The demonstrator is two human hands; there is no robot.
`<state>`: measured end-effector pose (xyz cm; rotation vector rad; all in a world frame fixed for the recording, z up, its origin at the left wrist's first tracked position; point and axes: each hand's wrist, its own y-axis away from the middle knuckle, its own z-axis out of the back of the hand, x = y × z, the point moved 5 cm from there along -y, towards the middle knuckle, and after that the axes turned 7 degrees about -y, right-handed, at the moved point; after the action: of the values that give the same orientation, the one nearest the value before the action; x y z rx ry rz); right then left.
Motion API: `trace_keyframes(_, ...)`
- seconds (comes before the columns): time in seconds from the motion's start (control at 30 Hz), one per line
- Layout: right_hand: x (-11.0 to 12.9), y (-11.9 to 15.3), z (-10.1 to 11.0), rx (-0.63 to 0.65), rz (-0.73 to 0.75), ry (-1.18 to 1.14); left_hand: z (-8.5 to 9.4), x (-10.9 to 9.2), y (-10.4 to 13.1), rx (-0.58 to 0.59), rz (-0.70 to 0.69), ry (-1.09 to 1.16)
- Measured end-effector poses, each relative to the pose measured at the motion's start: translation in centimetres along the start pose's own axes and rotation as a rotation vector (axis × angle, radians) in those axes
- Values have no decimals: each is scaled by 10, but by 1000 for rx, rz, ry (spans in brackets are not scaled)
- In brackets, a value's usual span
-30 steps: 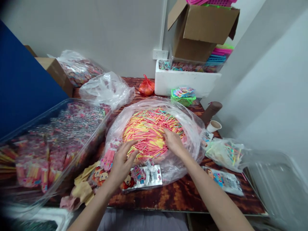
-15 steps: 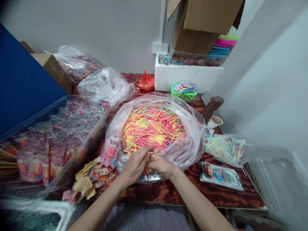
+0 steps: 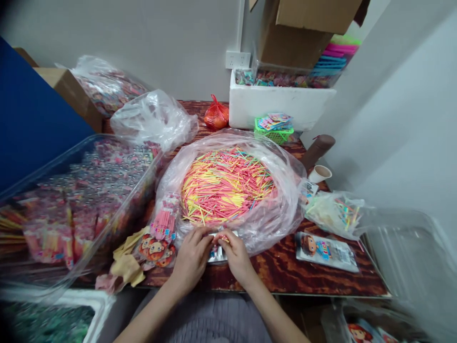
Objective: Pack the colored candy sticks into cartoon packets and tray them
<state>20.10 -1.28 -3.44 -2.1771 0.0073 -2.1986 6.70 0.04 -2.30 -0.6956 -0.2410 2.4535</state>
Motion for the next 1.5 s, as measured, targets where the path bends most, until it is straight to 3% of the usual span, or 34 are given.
trace_keyframes(0.27,19,-1,2,-4,29,-26,3,-2,-15,110,37,-133)
trace_keyframes(0.5,28,-1,0,-7,8,-57,5,5,-8,-1,97,-183)
trace_keyframes(0.67,29,-3,-1,1,18,-56,5,10,-4,-7,131,-221)
trace_keyframes(0.87,29,-3,-1,5,27,-78,0,18,-2,-55,194,-145)
trace_keyframes(1.03,30,-4,0,0,26,-90,4,23,3,-171,225,-89)
trace_keyframes(1.2,31,-5,-1,-2,30,-106,9,23,-1,-141,119,-25)
trace_keyframes(1.37,30,-6,-1,-4,34,-119,9,29,-5,-68,162,81)
trace_keyframes(1.5,27,-6,0,-11,22,-112,12,34,0,-174,259,162)
